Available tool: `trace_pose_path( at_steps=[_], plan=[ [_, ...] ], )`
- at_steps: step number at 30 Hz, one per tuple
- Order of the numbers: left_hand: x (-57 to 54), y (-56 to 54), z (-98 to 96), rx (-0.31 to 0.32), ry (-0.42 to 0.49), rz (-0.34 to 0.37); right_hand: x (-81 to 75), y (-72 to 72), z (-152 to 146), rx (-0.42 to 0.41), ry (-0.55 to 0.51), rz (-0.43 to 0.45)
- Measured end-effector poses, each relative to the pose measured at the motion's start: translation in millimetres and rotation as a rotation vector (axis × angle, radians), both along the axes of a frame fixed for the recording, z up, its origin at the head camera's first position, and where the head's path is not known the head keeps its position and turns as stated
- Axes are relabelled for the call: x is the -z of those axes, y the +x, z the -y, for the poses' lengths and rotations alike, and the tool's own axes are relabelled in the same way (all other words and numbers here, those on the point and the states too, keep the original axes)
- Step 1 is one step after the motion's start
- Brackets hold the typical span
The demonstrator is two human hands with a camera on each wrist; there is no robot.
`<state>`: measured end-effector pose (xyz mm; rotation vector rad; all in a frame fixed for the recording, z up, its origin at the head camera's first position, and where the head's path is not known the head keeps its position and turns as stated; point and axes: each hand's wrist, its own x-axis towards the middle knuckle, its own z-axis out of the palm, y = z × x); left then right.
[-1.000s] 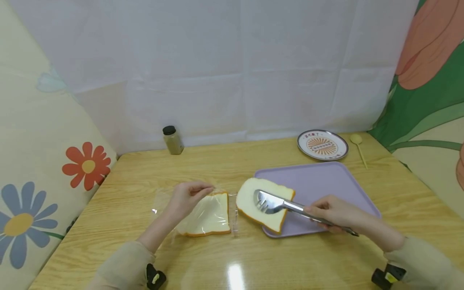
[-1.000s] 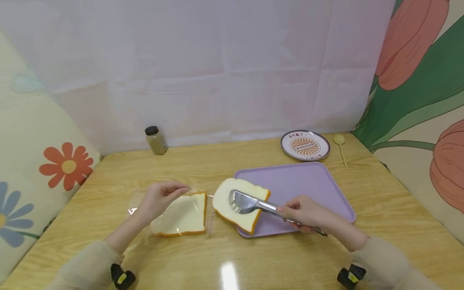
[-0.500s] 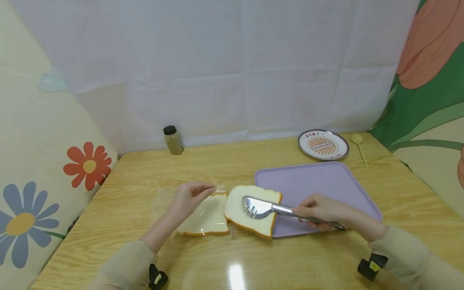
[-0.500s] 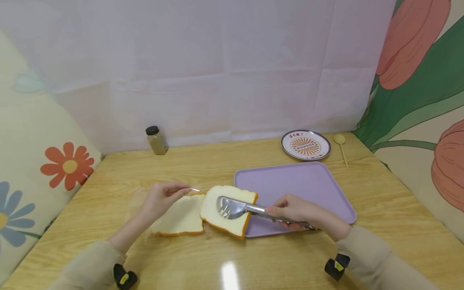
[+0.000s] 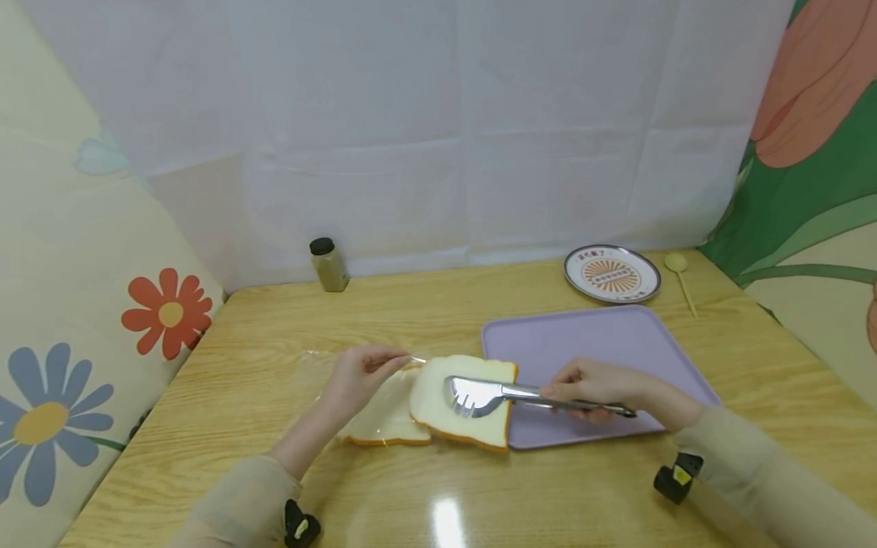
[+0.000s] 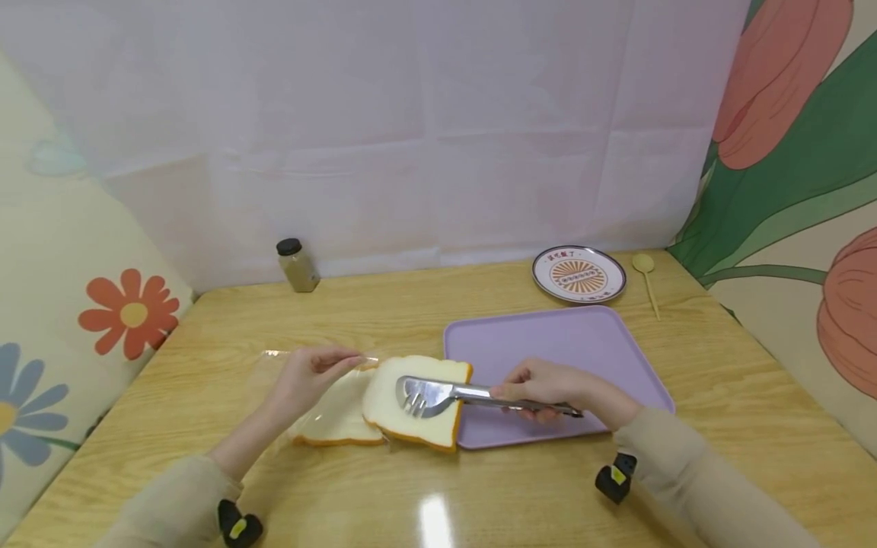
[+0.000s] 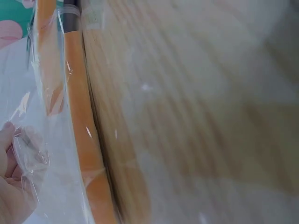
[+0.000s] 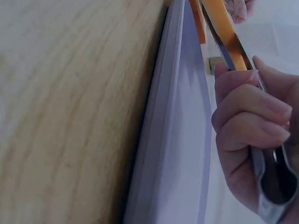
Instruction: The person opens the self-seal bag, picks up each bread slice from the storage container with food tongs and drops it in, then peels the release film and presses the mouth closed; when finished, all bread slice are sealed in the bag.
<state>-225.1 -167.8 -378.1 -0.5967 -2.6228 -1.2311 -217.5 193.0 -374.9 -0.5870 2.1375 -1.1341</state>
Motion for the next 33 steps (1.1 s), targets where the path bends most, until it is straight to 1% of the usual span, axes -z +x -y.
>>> trace_pose_path(
  at_steps=[3, 5, 8, 10, 14, 18, 22, 25, 31, 33],
  plan=[
    [-0.6, -0.1, 1.4, -0.003, -0.016, -0.003, -1.3, -6.5, 2, -0.006, 0.030, -0.044],
    [-0.9, -0.3, 1.9, -0.017, -0.026, -0.022, -1.8, -9.4, 3, -0.004, 0.044, -0.061],
    [-1.2, -0.9, 2.1, -0.043, -0.026, -0.050, -2.0, -12.3, 4, 0.001, 0.054, -0.065],
    [-1.1, -1.3, 2.1, -0.056, -0.018, -0.062, -1.8, -13.2, 6, 0.006, 0.049, -0.048],
    [-0.4, -1.5, 1.7, -0.059, 0.007, -0.044, -1.1, -13.3, 10, 0.006, 0.018, 0.023],
    [-0.4, -1.2, 0.8, -0.038, 0.039, -0.018, -1.5, -13.0, 16, 0.005, -0.016, 0.116],
    [-0.2, -1.0, 1.1, -0.032, 0.049, -0.033, -0.9, -14.5, 20, 0.015, -0.034, 0.180],
    [-0.3, -0.4, 1.6, -0.040, 0.050, -0.051, -0.5, -14.8, 22, 0.012, -0.033, 0.185],
    [-2.1, 1.0, 2.3, -0.038, 0.048, -0.051, 0.7, -13.9, 26, 0.013, -0.011, 0.174],
    [-2.7, 1.2, 2.7, -0.021, 0.042, -0.055, 0.6, -14.1, 27, 0.015, -0.014, 0.174]
  ],
)
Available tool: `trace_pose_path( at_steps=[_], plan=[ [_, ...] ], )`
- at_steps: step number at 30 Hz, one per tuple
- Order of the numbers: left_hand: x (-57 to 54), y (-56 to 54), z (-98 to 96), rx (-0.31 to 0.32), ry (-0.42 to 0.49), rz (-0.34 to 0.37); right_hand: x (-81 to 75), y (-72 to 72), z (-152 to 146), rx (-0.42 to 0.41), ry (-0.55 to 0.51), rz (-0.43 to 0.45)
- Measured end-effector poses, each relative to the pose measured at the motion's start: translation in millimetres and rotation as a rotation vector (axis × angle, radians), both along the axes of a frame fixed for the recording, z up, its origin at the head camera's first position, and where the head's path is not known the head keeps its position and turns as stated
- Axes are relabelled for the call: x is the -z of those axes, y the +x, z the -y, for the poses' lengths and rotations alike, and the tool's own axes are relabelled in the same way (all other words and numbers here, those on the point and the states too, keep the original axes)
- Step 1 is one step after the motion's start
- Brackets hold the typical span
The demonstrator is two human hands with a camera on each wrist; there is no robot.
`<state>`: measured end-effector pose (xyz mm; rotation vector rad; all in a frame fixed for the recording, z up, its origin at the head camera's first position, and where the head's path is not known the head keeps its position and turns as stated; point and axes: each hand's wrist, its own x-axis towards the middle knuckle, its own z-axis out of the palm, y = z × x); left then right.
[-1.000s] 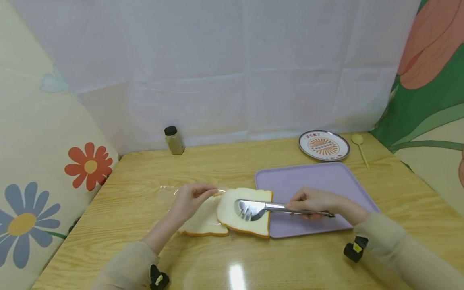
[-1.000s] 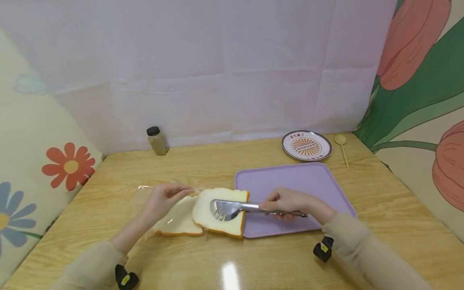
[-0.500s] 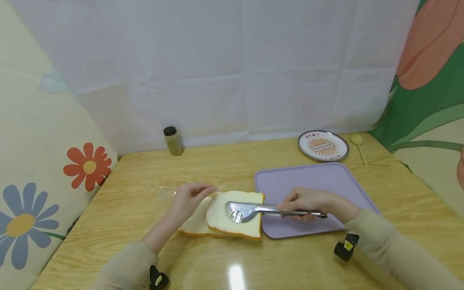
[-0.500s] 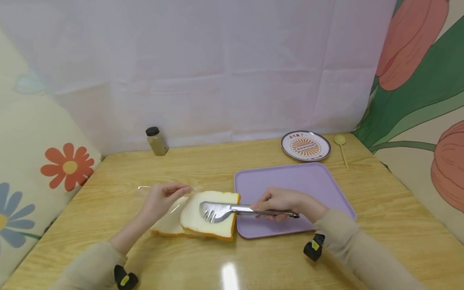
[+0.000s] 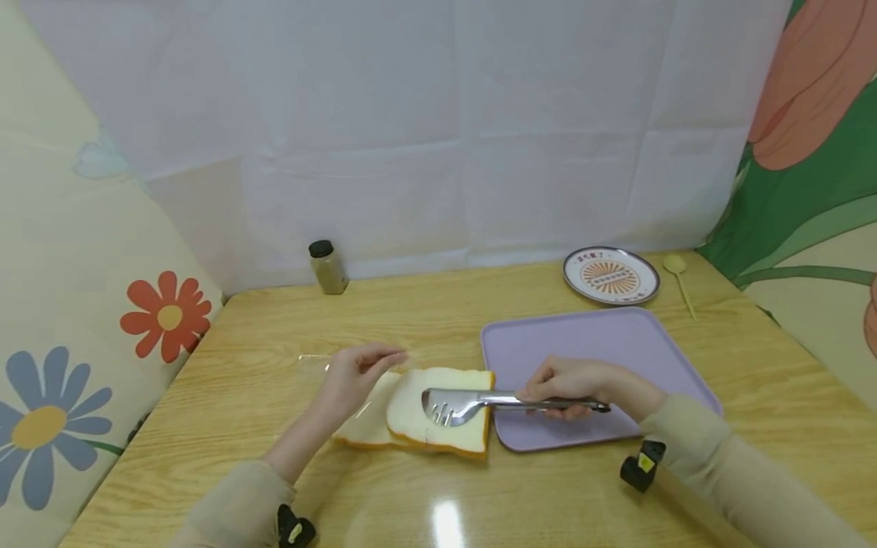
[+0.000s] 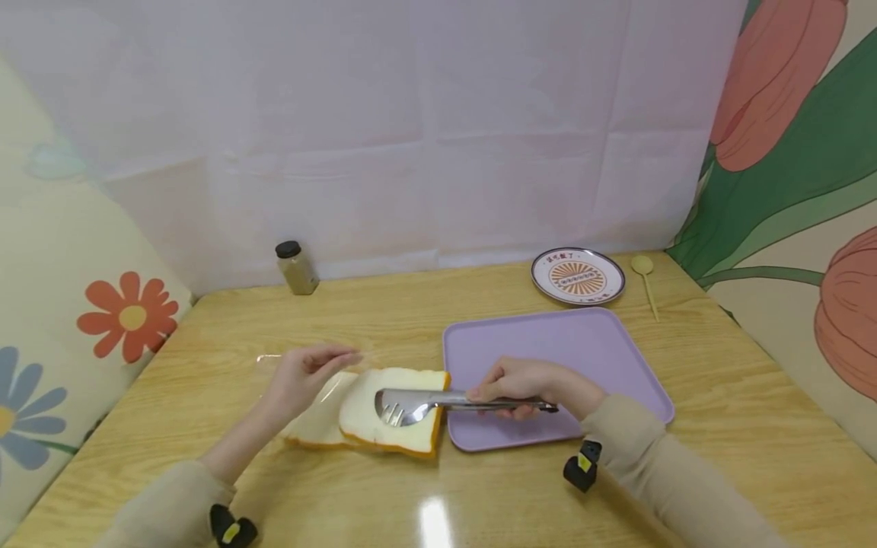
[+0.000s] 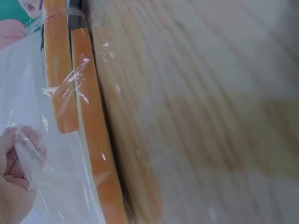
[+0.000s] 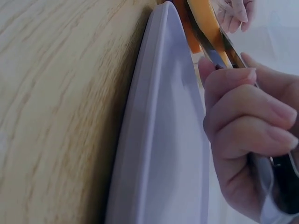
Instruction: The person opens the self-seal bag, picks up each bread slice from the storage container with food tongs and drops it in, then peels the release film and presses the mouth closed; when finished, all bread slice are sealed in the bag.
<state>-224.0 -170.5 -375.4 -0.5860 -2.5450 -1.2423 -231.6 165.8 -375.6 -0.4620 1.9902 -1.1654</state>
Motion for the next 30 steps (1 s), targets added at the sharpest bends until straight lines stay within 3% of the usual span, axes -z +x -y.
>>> trace_pose_path(
  at_steps=[7, 11, 18, 22, 26, 30],
  plan=[
    [0.1, 0.1, -0.6, 0.095, 0.003, 0.042, -1.8, -2.0, 3, -0.003, -0.045, 0.021],
    [1.0, 0.5, -2.1, 0.080, 0.005, 0.030, -2.4, -2.3, 6, -0.008, -0.053, 0.030],
    [-0.6, 4.0, -4.4, 0.052, -0.035, -0.125, -1.1, -1.4, 13, -0.002, -0.029, 0.017],
    [-2.5, 3.7, -6.0, 0.030, -0.035, -0.177, 0.0, -1.1, 15, 0.012, 0.001, -0.001],
    [-3.7, 3.0, -7.2, 0.017, -0.032, -0.196, 0.8, -0.2, 16, 0.028, 0.012, -0.016],
    [-4.2, 3.4, -6.8, 0.048, -0.049, -0.146, 1.1, 1.6, 15, 0.034, -0.014, -0.008]
  ],
)
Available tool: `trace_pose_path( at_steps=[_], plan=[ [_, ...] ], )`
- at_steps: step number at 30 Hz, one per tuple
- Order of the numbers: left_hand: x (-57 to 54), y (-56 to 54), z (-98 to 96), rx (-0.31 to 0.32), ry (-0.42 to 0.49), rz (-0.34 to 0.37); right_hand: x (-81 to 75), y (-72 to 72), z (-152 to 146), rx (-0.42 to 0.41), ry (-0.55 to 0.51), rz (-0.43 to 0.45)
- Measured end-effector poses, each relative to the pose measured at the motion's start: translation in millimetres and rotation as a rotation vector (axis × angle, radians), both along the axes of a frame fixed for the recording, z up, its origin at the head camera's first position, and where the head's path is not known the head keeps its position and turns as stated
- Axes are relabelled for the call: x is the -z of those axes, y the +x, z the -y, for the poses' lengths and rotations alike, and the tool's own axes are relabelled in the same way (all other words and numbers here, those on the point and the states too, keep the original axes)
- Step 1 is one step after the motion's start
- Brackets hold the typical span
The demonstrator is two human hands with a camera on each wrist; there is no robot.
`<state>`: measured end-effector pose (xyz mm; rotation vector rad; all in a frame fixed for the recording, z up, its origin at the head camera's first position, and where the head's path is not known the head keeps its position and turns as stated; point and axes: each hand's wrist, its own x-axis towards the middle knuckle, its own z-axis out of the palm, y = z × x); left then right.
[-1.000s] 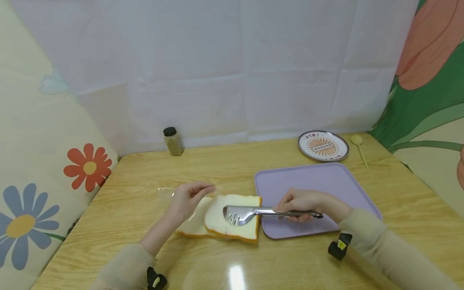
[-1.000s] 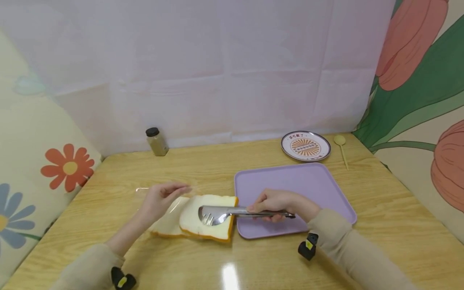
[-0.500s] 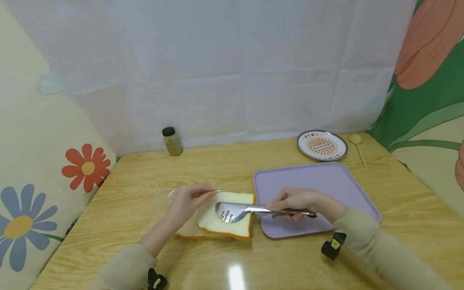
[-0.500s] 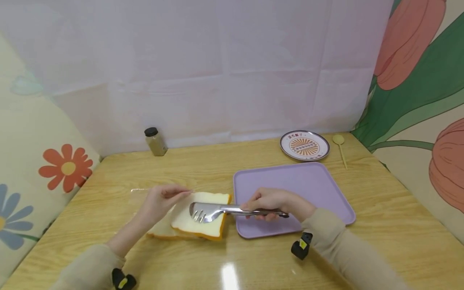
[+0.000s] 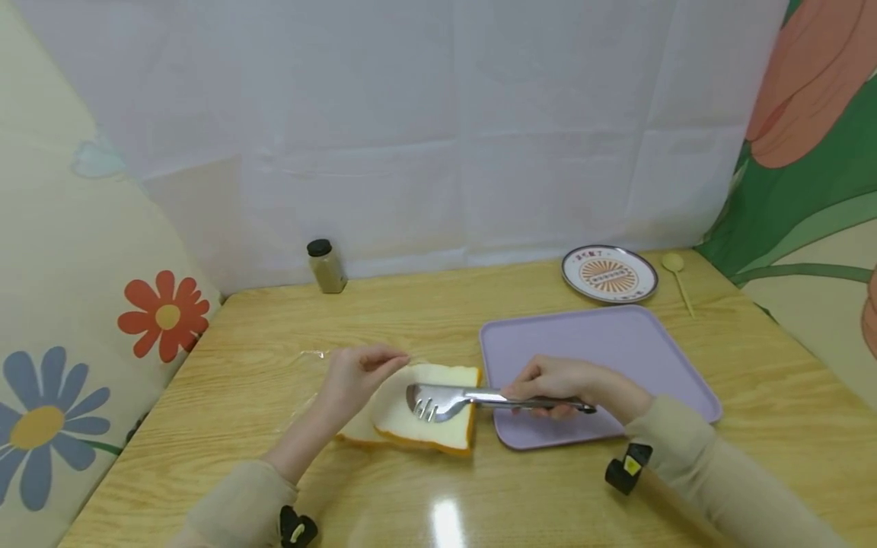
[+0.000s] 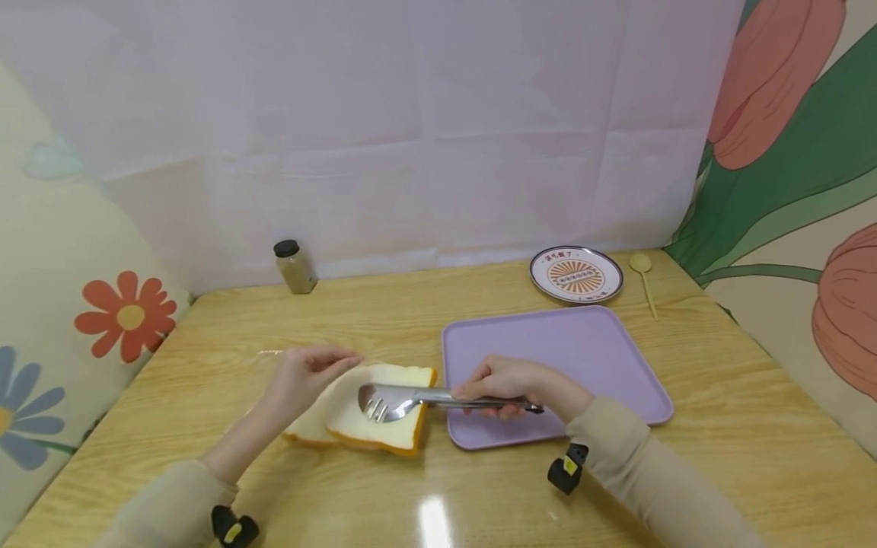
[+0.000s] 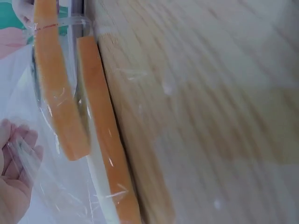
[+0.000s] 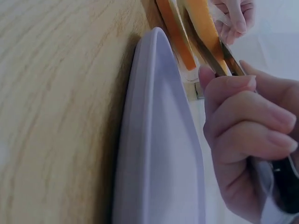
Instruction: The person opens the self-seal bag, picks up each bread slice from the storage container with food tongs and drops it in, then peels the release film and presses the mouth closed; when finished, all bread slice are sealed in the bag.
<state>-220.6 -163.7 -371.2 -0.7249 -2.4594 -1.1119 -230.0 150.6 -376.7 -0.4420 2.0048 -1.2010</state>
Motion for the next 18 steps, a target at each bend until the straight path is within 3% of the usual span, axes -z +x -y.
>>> trace_pose_path(
  at_steps=[6, 15, 18],
  plan=[
    [-0.9, 1.8, 0.1, 0.047, -0.031, 0.107, 0.8, 1.0, -1, -0.019, -0.090, 0.078],
    [-3.2, 1.6, -2.4, -0.037, -0.032, 0.009, -1.8, 2.7, 8, -0.009, -0.063, 0.055],
    [-3.5, 1.3, -1.8, -0.022, -0.014, -0.030, -2.0, 4.5, 11, 0.006, -0.033, 0.028]
  ],
)
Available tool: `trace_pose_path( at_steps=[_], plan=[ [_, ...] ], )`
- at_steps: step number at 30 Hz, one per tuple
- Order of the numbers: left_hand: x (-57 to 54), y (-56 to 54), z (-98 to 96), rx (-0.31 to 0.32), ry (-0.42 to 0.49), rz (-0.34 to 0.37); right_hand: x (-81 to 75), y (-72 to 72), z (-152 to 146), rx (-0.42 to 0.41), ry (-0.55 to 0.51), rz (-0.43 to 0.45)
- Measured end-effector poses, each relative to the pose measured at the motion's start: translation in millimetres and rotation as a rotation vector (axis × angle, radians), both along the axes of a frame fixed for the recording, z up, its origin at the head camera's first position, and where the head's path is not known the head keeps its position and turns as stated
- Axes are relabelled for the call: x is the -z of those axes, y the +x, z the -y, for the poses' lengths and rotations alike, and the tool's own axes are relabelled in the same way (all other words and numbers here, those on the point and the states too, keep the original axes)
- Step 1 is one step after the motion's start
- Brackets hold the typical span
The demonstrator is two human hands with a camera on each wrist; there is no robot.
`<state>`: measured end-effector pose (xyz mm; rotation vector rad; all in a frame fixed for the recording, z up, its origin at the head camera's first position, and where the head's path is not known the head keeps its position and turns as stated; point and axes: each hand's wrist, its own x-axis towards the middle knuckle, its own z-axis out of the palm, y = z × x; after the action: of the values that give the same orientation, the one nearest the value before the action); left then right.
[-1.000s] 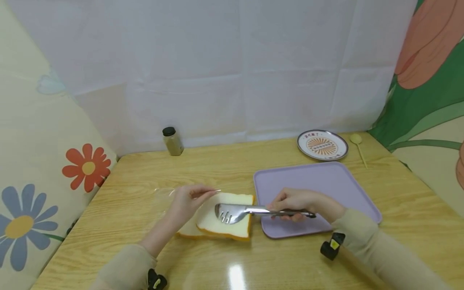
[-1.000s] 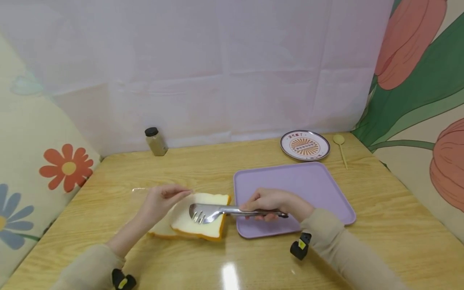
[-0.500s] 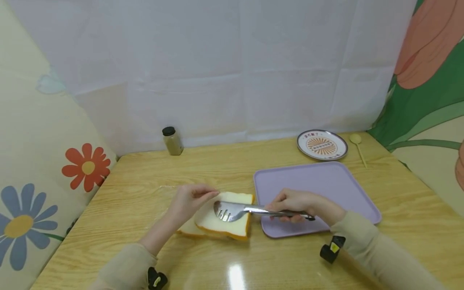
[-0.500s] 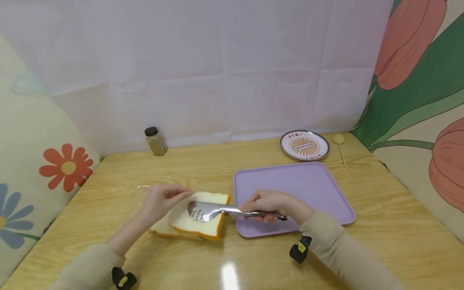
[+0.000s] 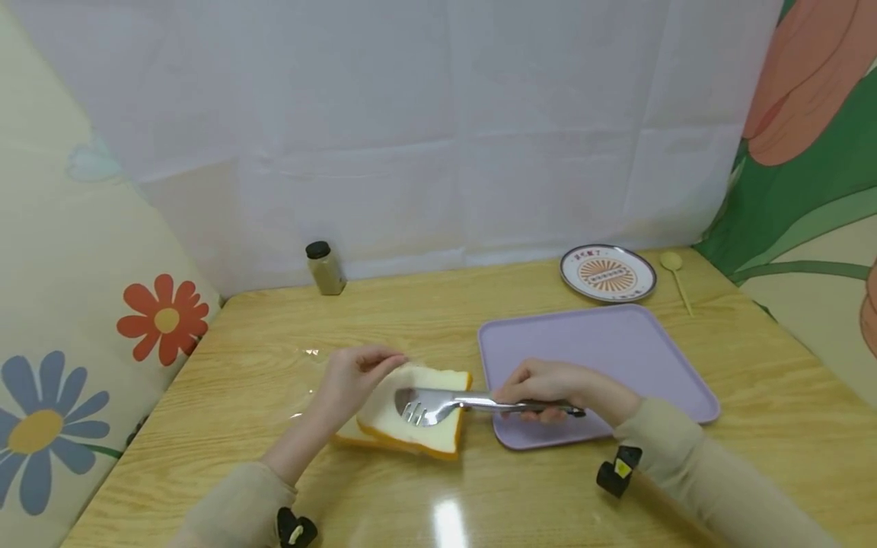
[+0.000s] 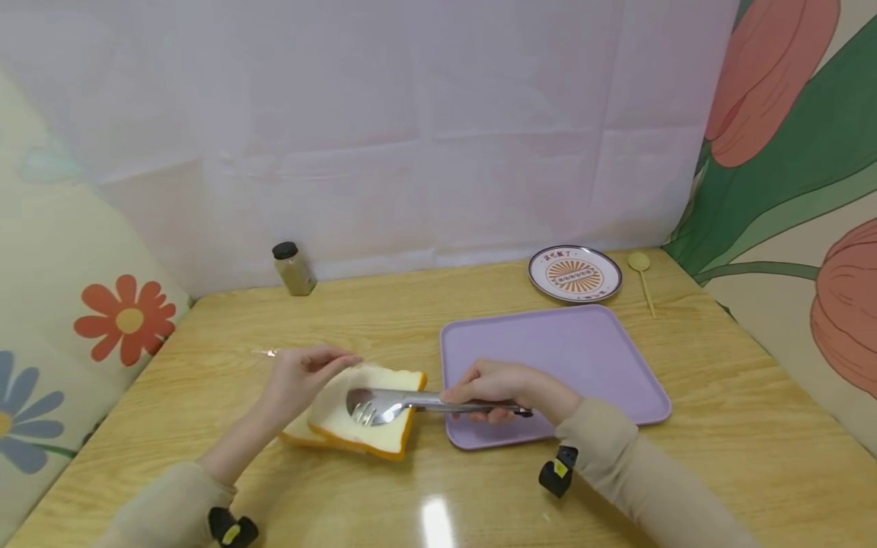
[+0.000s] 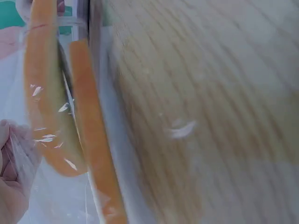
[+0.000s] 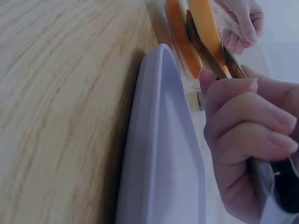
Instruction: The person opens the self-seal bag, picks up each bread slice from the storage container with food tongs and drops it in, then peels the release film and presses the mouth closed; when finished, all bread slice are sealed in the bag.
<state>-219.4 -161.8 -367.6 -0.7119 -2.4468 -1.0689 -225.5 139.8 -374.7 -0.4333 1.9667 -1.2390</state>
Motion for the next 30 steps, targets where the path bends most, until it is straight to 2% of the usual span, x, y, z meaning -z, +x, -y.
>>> trace_pose_path(
  at_steps=[4, 8, 12, 15, 19, 23, 26, 30],
  plan=[
    [2.7, -1.5, 1.9, 0.031, 0.017, -0.030, -1.5, 1.7, 1, 0.012, 0.038, -0.030],
    [2.9, -2.4, 3.9, 0.054, -0.016, 0.039, -2.2, 2.1, 0, 0.013, 0.030, -0.028],
    [2.0, -3.2, 6.0, 0.088, -0.041, 0.124, -0.1, 1.2, -2, -0.002, -0.034, 0.012],
    [1.9, -3.0, 6.2, 0.088, -0.041, 0.134, 1.7, 0.2, -4, -0.012, -0.070, 0.044],
    [3.3, -2.3, 5.2, 0.062, -0.030, 0.105, 3.5, -0.4, -3, -0.017, -0.081, 0.062],
    [5.1, -1.8, 3.3, 0.039, -0.022, 0.029, 3.2, 0.2, 1, -0.017, -0.063, 0.057],
    [5.0, -1.6, 1.4, 0.052, -0.007, -0.028, 2.3, 0.6, 4, -0.007, -0.029, 0.034],
    [3.1, -0.7, -0.2, 0.070, -0.002, -0.043, 0.4, 1.1, 7, 0.011, 0.017, 0.000]
  ],
)
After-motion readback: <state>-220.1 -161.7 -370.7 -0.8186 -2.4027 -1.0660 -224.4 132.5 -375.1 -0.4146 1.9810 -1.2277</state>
